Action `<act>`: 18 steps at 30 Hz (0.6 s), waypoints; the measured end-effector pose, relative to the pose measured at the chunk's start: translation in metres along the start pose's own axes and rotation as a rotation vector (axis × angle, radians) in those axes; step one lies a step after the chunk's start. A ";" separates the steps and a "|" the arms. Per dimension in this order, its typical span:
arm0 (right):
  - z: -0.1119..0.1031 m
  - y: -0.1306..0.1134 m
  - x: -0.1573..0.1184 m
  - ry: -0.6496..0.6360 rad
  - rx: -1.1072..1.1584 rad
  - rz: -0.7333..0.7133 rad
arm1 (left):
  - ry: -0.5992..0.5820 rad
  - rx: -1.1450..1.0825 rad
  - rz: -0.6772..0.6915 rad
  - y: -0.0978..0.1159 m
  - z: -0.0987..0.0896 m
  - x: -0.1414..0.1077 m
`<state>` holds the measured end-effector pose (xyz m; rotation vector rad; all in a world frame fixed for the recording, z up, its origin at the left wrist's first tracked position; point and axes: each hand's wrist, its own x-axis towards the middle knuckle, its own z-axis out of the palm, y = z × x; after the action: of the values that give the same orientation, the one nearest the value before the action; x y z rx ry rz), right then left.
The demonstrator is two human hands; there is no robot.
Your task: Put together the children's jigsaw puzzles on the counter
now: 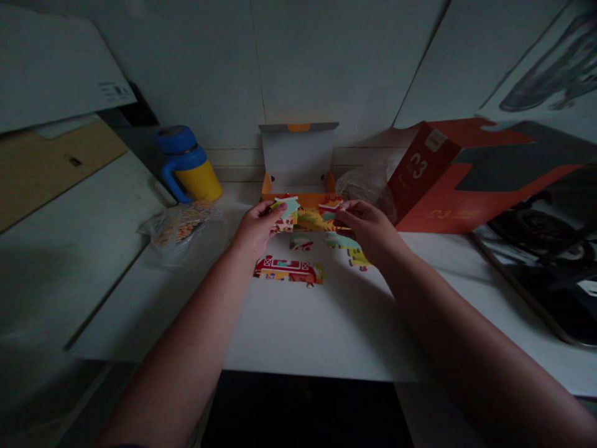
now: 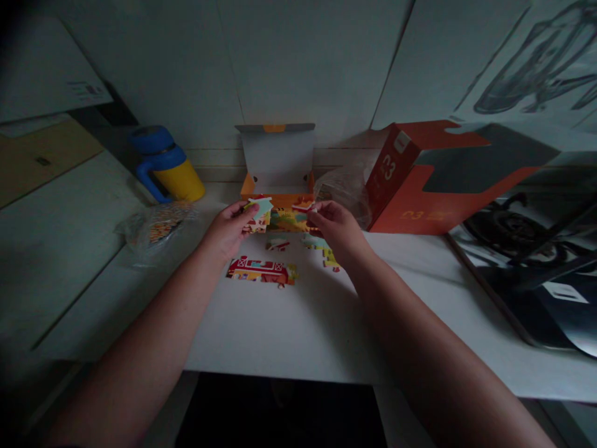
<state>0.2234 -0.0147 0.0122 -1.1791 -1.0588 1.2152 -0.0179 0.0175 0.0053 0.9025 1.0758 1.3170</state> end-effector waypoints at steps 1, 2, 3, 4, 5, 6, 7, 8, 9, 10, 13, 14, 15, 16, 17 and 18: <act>-0.004 0.000 0.002 -0.024 -0.047 -0.003 | 0.021 -0.025 0.001 0.001 -0.002 0.002; -0.007 0.000 0.003 -0.049 -0.109 -0.010 | 0.032 -0.044 0.002 0.002 -0.003 0.004; -0.010 -0.001 0.004 -0.077 -0.197 -0.024 | 0.039 -0.056 0.004 0.002 -0.004 0.005; -0.012 -0.001 0.003 -0.102 -0.309 -0.049 | 0.042 -0.063 0.004 0.003 -0.005 0.006; -0.013 -0.002 0.003 -0.124 -0.437 -0.081 | 0.042 -0.064 0.000 0.003 -0.004 0.006; -0.013 -0.002 0.002 -0.145 -0.570 -0.120 | 0.042 -0.062 -0.007 0.003 -0.004 0.006; -0.013 -0.004 0.001 -0.161 -0.692 -0.159 | 0.043 -0.062 -0.013 0.003 -0.003 0.005; -0.011 -0.005 0.000 -0.168 -0.792 -0.191 | 0.044 -0.065 -0.019 0.003 -0.003 0.005; -0.010 -0.006 0.000 -0.172 -0.868 -0.208 | 0.042 -0.066 -0.022 0.003 -0.003 0.005; -0.007 -0.007 0.001 -0.178 -0.926 -0.217 | 0.037 -0.068 -0.023 0.002 -0.002 0.005; 0.001 -0.008 0.008 -0.244 -1.045 -0.240 | 0.017 -0.075 -0.016 0.000 -0.003 0.006; 0.003 -0.007 0.011 -0.278 -1.077 -0.254 | 0.017 -0.077 -0.016 0.000 -0.003 0.006; 0.006 -0.007 0.014 -0.311 -1.108 -0.269 | 0.022 -0.079 -0.019 0.000 -0.003 0.006; 0.009 -0.006 0.017 -0.339 -1.137 -0.282 | 0.031 -0.078 -0.024 -0.001 -0.003 0.007; 0.012 -0.004 0.020 -0.358 -1.162 -0.289 | 0.043 -0.077 -0.030 -0.001 -0.003 0.007; 0.015 -0.003 0.021 -0.369 -1.180 -0.294 | 0.053 -0.077 -0.035 0.000 -0.002 0.006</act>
<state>0.2110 0.0076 0.0164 -1.5709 -2.2975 0.5081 -0.0203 0.0237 0.0038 0.7922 1.0702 1.3502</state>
